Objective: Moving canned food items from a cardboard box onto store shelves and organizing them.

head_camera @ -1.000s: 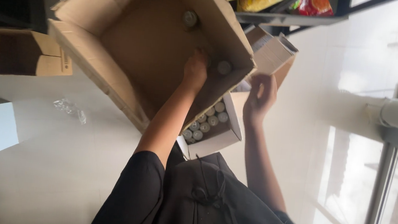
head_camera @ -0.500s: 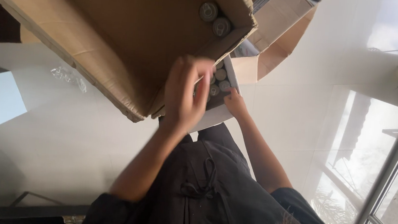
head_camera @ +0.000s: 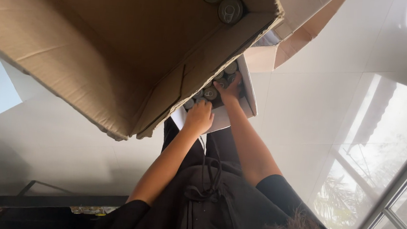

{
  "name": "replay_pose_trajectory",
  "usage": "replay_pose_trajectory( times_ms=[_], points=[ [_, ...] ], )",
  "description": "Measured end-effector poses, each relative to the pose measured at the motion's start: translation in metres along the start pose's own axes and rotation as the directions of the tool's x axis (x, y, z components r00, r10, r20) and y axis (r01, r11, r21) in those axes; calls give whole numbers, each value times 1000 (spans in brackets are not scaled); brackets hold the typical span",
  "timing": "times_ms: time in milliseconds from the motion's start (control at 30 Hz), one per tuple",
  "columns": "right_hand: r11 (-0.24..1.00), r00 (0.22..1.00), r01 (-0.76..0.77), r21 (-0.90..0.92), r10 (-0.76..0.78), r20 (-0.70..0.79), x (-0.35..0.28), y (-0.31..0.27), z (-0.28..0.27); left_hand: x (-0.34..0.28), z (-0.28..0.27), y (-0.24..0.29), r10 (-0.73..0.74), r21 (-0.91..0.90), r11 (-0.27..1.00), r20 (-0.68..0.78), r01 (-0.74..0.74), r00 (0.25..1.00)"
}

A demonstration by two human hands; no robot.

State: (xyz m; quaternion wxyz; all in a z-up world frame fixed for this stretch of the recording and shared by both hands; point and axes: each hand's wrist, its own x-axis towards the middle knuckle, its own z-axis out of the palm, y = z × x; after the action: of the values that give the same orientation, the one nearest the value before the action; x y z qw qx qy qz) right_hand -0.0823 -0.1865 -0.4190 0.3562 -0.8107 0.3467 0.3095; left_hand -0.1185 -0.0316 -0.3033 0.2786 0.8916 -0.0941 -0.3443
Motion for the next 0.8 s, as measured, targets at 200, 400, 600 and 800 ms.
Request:
replay_pose_trajectory(
  times_ms=[200,400,600,800],
  points=[
    [972,987,-121,203,139,-76,-8,6,13,16,22,-19,-67,57,996,38,65,997],
    [930,945,-290,225,316,-88,-20,-5,14,18,-15,-8,-9,162,987,-15,12,1000],
    [909,960,-178,377,244,-136,1,4,29,26,37,-35,-33,-36,999,-63,31,997],
    [919,961,-234,317,268,-68,8,1,26,22,37,-26,-194,-131,975,-93,181,976]
  ],
)
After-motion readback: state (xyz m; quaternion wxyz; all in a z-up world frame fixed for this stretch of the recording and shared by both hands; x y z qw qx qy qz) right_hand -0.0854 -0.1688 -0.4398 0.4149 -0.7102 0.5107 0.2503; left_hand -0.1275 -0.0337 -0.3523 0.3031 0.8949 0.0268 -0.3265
